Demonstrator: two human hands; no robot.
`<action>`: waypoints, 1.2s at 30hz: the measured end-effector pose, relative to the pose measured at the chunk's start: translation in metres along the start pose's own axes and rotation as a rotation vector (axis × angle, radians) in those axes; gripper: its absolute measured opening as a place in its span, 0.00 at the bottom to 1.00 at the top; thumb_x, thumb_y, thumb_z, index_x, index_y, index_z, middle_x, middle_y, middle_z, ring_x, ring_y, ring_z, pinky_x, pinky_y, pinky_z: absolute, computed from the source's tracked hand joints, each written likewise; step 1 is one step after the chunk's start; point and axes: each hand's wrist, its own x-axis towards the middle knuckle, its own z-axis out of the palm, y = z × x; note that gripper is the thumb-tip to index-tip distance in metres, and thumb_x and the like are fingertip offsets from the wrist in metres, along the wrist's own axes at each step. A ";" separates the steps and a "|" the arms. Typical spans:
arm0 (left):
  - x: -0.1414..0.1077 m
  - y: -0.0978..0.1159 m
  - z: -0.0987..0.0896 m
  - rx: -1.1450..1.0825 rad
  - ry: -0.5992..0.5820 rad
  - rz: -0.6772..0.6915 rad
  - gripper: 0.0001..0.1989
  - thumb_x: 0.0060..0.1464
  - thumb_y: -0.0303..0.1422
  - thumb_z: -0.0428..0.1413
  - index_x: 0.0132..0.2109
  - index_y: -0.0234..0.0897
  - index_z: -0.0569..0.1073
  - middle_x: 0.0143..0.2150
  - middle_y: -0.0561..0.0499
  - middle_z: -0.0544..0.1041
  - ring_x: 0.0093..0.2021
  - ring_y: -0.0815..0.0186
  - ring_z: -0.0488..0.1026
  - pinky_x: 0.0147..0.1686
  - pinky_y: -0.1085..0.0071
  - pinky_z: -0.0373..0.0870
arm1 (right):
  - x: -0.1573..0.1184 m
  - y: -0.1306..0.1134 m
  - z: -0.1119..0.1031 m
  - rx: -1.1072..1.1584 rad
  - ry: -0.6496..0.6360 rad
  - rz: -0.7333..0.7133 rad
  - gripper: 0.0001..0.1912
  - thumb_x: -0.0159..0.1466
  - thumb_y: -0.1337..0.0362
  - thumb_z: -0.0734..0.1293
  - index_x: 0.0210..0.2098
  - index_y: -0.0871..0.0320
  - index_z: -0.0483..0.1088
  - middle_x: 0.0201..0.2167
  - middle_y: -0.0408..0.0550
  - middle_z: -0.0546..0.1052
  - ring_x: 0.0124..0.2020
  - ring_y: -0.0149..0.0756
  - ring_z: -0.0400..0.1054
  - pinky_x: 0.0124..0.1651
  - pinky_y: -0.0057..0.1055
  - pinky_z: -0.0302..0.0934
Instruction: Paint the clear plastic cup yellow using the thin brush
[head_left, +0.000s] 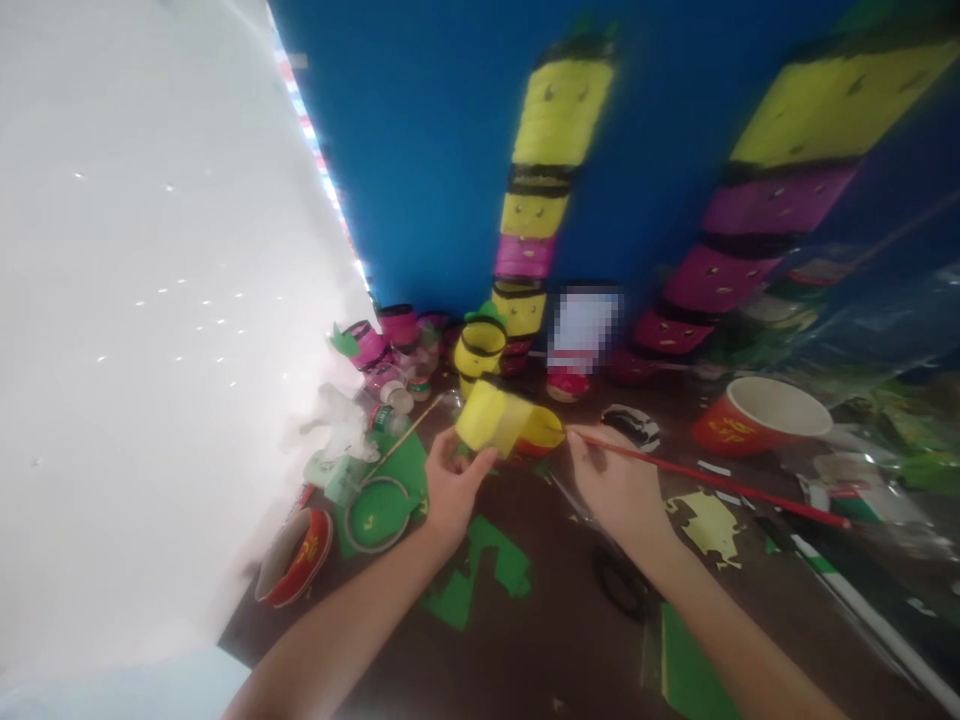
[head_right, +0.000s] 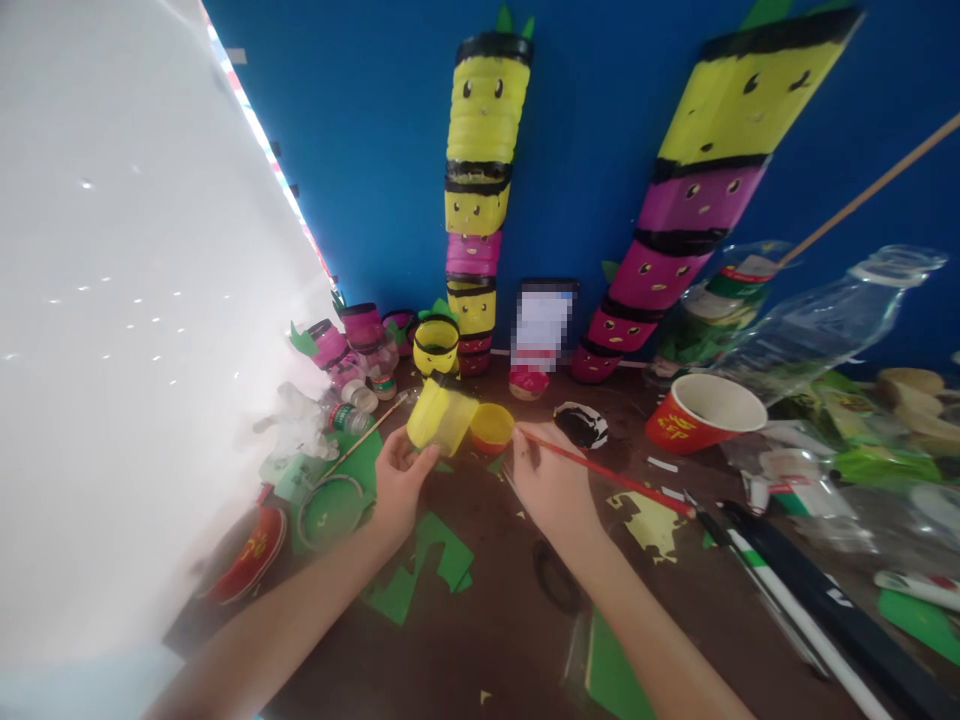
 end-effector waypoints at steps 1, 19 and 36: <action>0.000 0.000 0.000 0.000 0.000 -0.003 0.24 0.41 0.39 0.63 0.46 0.36 0.69 0.46 0.45 0.75 0.38 0.67 0.73 0.31 0.75 0.69 | 0.000 0.000 0.000 -0.002 0.002 0.002 0.13 0.63 0.62 0.56 0.32 0.59 0.70 0.29 0.49 0.76 0.32 0.38 0.71 0.37 0.34 0.65; 0.001 -0.001 0.000 0.025 0.046 -0.045 0.25 0.37 0.38 0.64 0.44 0.36 0.70 0.32 0.50 0.76 0.32 0.67 0.73 0.29 0.74 0.68 | 0.006 -0.014 -0.020 0.232 0.110 0.206 0.10 0.62 0.59 0.60 0.34 0.58 0.70 0.24 0.46 0.77 0.25 0.35 0.72 0.30 0.32 0.67; -0.001 0.002 0.000 0.036 -0.002 -0.042 0.26 0.40 0.38 0.63 0.46 0.35 0.67 0.32 0.50 0.75 0.32 0.68 0.73 0.30 0.74 0.68 | -0.007 -0.047 -0.037 0.183 0.263 -0.149 0.04 0.56 0.68 0.66 0.32 0.55 0.70 0.30 0.44 0.79 0.29 0.32 0.74 0.33 0.27 0.69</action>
